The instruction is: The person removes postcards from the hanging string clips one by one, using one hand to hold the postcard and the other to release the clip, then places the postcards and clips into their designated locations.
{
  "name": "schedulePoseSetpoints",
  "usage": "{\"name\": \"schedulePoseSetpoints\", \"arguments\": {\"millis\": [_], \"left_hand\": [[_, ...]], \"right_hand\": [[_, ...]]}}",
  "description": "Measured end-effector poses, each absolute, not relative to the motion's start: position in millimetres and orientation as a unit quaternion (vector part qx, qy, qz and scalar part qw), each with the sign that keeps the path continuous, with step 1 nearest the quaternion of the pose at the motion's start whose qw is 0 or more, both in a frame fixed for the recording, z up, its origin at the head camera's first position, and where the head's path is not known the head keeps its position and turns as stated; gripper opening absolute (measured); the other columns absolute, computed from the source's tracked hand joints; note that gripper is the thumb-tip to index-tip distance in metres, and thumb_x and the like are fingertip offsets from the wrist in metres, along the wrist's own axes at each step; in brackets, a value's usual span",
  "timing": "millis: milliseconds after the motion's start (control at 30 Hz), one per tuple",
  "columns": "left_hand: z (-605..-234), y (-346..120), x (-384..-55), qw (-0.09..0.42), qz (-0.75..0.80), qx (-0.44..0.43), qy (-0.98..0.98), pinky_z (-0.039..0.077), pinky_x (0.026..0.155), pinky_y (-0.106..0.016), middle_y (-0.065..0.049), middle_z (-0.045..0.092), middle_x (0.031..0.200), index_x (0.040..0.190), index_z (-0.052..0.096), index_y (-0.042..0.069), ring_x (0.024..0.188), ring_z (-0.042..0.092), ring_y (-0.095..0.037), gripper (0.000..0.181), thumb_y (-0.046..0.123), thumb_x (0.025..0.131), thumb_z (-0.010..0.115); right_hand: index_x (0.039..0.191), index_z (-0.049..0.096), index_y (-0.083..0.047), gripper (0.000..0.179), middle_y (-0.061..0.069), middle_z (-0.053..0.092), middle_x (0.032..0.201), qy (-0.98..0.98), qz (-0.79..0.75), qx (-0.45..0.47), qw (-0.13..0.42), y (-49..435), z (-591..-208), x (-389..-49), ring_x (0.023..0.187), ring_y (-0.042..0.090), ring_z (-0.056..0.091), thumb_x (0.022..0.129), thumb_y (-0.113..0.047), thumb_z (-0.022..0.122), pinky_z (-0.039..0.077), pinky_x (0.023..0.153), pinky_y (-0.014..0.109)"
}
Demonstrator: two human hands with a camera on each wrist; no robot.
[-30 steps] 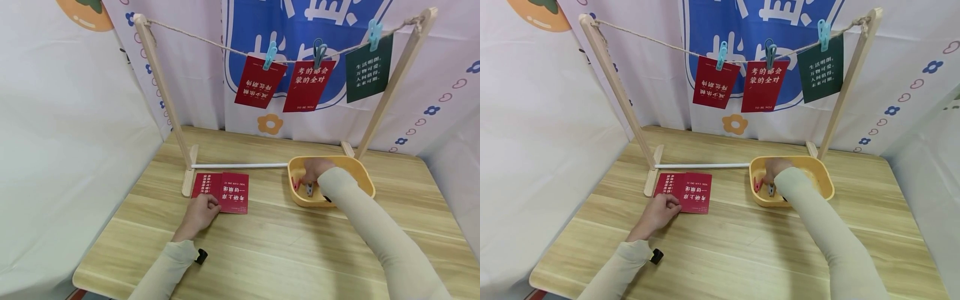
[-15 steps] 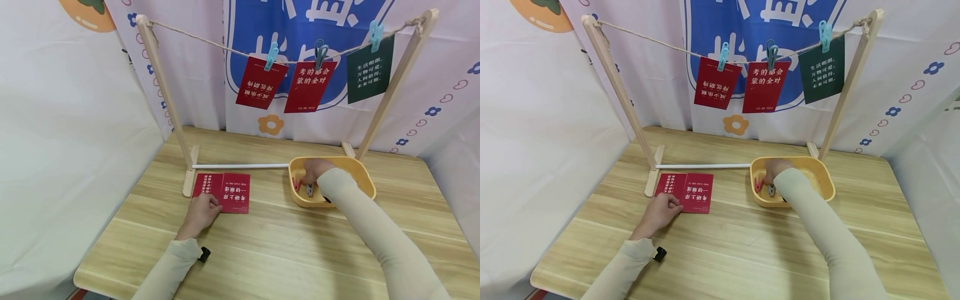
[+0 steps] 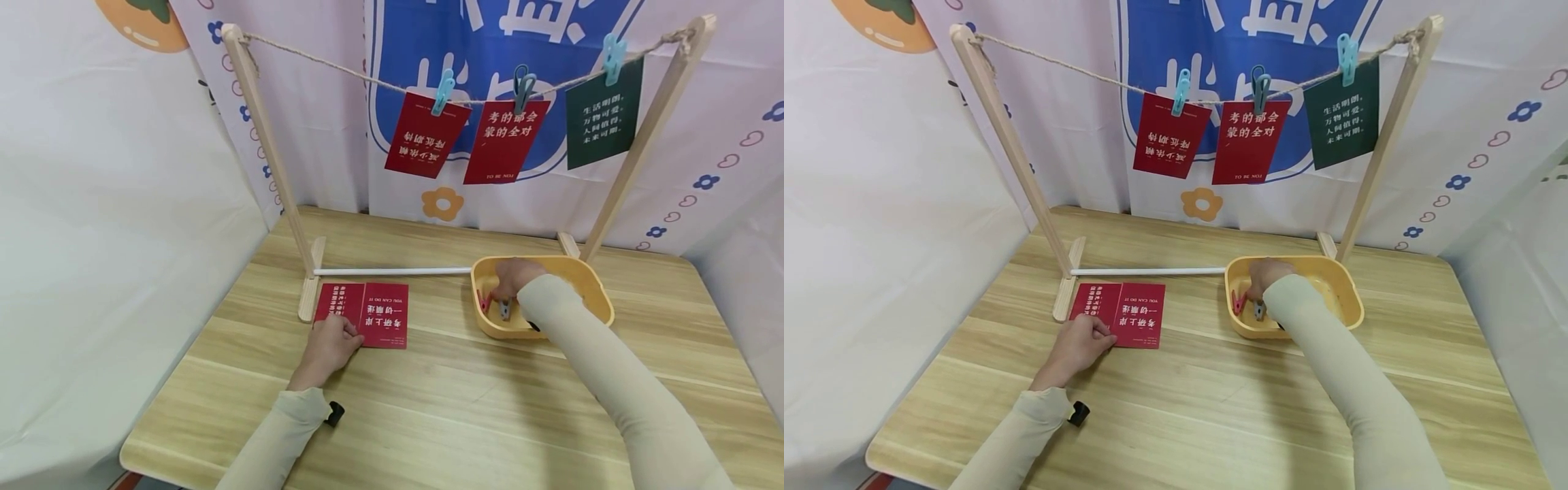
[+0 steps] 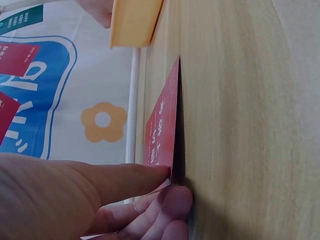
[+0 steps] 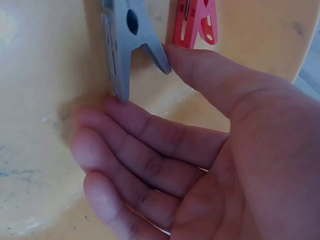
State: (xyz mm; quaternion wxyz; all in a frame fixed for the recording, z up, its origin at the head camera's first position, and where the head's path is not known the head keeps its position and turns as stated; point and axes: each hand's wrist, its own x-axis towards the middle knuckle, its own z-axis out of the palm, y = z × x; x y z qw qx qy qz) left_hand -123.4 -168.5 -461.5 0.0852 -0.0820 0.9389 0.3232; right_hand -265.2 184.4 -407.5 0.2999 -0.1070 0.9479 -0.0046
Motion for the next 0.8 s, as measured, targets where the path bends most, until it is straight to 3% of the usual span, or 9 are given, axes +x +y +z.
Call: {"name": "schedulePoseSetpoints", "arguments": {"millis": [200,433,600,800], "left_hand": [[-462,-169,-124,0.084,0.326,-0.083,0.938,0.056,0.069,-0.031,-0.004,0.078,0.079,0.088,0.077,0.005,0.073,0.069,-0.015,0.012,0.016,0.094,0.080],[-462,-171,-125,0.078,0.326,-0.080,0.939,0.057,0.071,-0.032,-0.003,0.078,0.078,0.089,0.077,0.006,0.073,0.069,-0.014,0.012,0.016,0.095,0.080],[-459,-171,-124,0.072,0.338,-0.072,0.936,0.058,0.072,-0.033,-0.004,0.078,0.080,0.092,0.076,0.006,0.074,0.071,-0.015,0.011,0.016,0.095,0.079],[-453,-171,-126,0.067,0.360,-0.064,0.928,0.061,0.076,-0.035,-0.006,0.080,0.088,0.100,0.076,0.005,0.080,0.073,-0.016,0.014,0.018,0.095,0.080]], "right_hand": [[0.087,0.059,-0.012,0.029,0.002,0.063,0.078,0.947,-0.006,-0.108,0.303,187,-408,-267,0.071,0.016,0.057,0.100,-0.037,0.067,0.043,0.061,0.028],[0.089,0.056,-0.011,0.029,0.005,0.061,0.083,0.951,-0.007,-0.105,0.290,190,-406,-265,0.075,0.020,0.058,0.094,-0.036,0.069,0.044,0.063,0.030],[0.090,0.058,-0.011,0.030,0.004,0.062,0.079,0.951,-0.012,-0.101,0.293,194,-404,-265,0.069,0.017,0.057,0.096,-0.037,0.068,0.044,0.062,0.030],[0.113,0.060,-0.001,0.042,0.008,0.066,0.087,0.950,-0.016,-0.105,0.293,197,-398,-267,0.075,0.019,0.060,0.102,-0.040,0.066,0.050,0.068,0.032]]}}
